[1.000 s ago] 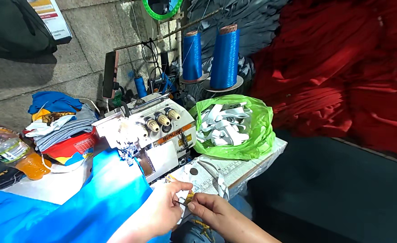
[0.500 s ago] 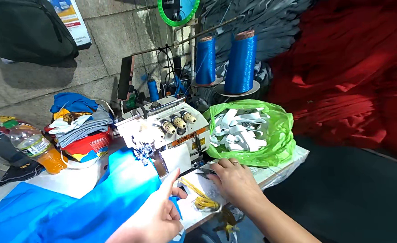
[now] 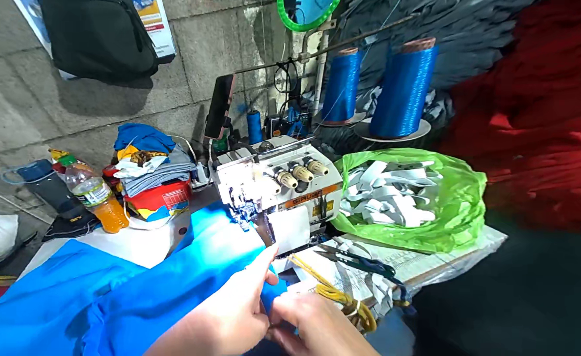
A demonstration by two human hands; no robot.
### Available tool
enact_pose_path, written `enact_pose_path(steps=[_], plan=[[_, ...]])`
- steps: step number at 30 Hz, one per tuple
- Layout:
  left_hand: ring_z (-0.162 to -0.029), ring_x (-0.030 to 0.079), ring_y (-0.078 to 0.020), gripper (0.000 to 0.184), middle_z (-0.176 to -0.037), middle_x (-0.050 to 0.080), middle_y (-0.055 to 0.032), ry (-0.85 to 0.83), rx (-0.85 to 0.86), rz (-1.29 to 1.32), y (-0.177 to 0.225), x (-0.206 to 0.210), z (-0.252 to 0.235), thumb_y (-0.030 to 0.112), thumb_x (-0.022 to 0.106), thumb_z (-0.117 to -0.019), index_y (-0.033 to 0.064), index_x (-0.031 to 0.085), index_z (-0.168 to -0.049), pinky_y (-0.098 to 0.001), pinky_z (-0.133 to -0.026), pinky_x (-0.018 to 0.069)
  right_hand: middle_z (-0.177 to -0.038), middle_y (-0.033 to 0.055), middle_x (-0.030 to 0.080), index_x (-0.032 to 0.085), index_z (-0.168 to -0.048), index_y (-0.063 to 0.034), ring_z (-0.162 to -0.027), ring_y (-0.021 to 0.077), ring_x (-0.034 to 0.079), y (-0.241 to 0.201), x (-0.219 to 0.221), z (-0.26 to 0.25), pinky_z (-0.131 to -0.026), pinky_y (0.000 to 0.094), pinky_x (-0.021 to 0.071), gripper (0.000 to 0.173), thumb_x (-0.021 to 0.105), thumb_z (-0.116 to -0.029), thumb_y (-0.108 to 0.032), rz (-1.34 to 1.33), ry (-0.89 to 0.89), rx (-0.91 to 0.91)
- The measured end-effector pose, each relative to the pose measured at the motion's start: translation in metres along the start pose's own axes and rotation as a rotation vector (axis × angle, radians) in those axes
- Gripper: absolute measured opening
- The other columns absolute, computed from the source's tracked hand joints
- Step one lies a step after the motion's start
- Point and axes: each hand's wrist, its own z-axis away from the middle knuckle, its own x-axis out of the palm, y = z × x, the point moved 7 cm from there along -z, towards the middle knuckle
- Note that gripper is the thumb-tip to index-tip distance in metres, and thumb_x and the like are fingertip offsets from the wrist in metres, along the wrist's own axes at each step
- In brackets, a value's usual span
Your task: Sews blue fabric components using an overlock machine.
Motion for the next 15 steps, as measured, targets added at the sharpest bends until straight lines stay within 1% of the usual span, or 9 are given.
enact_pose_path(steps=[2,4,5,7,8,9,11,13,15], plan=[[-0.078,0.065,-0.0082,0.088,-0.144,0.050,-0.0153,0.051,0.035,0.064,-0.005,-0.005,0.005,-0.007,0.057,-0.0890,0.0084,0.011,-0.163,-0.0255,-0.071,0.0551,-0.073,0.0164,0.067,0.069,-0.079,0.0011,-0.071,0.0327,0.070,-0.003,0.001,0.000,-0.063,0.0493,0.0550,0.017,0.068,-0.0901,-0.012,0.012,0.038,0.010],[-0.075,0.065,-0.0059,0.074,-0.136,0.056,-0.0115,0.165,0.114,0.166,-0.012,-0.013,0.012,-0.001,0.051,-0.0917,0.0066,0.021,-0.159,-0.0242,-0.069,0.0566,-0.072,0.0139,0.066,0.069,-0.079,0.0006,-0.067,0.0266,0.068,0.002,0.000,0.000,-0.060,0.0433,0.0539,0.019,0.066,-0.0920,-0.013,-0.089,0.101,0.012],[-0.075,0.066,-0.0040,0.064,-0.129,0.060,-0.0088,0.237,0.172,0.225,-0.016,-0.017,0.017,0.003,0.049,-0.0950,0.0039,0.028,-0.155,-0.0225,-0.068,0.0572,-0.072,0.0119,0.066,0.070,-0.082,0.0014,-0.065,0.0205,0.065,0.007,0.000,-0.001,-0.060,0.0366,0.0533,0.018,0.066,-0.0933,-0.012,-0.209,0.127,0.021],[-0.080,0.067,-0.0039,0.044,-0.114,0.066,-0.0037,0.340,0.247,0.334,-0.027,-0.021,0.028,0.013,0.050,-0.1018,-0.0007,0.043,-0.143,-0.0218,-0.070,0.0574,-0.073,0.0036,0.065,0.068,-0.086,0.0020,-0.063,0.0037,0.059,0.017,-0.001,-0.002,-0.060,0.0199,0.0498,0.015,0.065,-0.0945,-0.010,-0.533,0.178,0.049],[-0.083,0.066,-0.0036,0.040,-0.111,0.067,-0.0023,0.349,0.267,0.372,-0.032,-0.019,0.032,0.017,0.052,-0.1025,-0.0023,0.050,-0.137,-0.0216,-0.071,0.0566,-0.076,-0.0012,0.066,0.067,-0.089,-0.0002,-0.066,-0.0005,0.061,0.020,-0.001,-0.002,-0.063,0.0172,0.0520,0.010,0.065,-0.0948,-0.008,-0.693,0.193,0.073],[-0.084,0.066,-0.0019,0.037,-0.109,0.068,-0.0012,0.343,0.287,0.401,-0.037,-0.015,0.036,0.018,0.054,-0.1018,-0.0031,0.056,-0.132,-0.0203,-0.071,0.0554,-0.079,-0.0051,0.067,0.066,-0.090,-0.0040,-0.069,-0.0010,0.064,0.022,0.000,-0.002,-0.066,0.0182,0.0555,0.005,0.064,-0.0950,-0.005,-0.821,0.205,0.102],[-0.082,0.063,0.0014,0.027,-0.104,0.068,0.0006,0.361,0.330,0.437,-0.040,-0.006,0.041,0.015,0.061,-0.0990,-0.0033,0.065,-0.119,-0.0169,-0.071,0.0536,-0.082,-0.0097,0.070,0.065,-0.091,-0.0107,-0.071,-0.0001,0.067,0.023,0.005,-0.003,-0.068,0.0204,0.0587,0.010,0.063,-0.0948,-0.002,-0.955,0.219,0.150],[-0.078,0.063,0.0033,0.013,-0.092,0.068,0.0022,0.468,0.337,0.423,-0.040,-0.004,0.044,0.007,0.060,-0.0972,-0.0017,0.069,-0.100,-0.0143,-0.070,0.0526,-0.082,-0.0102,0.069,0.065,-0.091,-0.0114,-0.072,0.0002,0.068,0.021,0.010,-0.003,-0.068,0.0207,0.0588,0.012,0.062,-0.0946,-0.001,-0.980,0.214,0.157],[-0.076,0.062,0.0040,0.012,-0.086,0.067,0.0026,0.524,0.348,0.403,-0.040,-0.004,0.048,0.004,0.058,-0.0971,-0.0014,0.069,-0.094,-0.0136,-0.070,0.0523,-0.085,-0.0088,0.070,0.065,-0.095,-0.0090,-0.074,0.0007,0.068,0.019,0.013,-0.003,-0.069,0.0212,0.0593,0.009,0.061,-0.0955,-0.001,-0.968,0.188,0.139]])
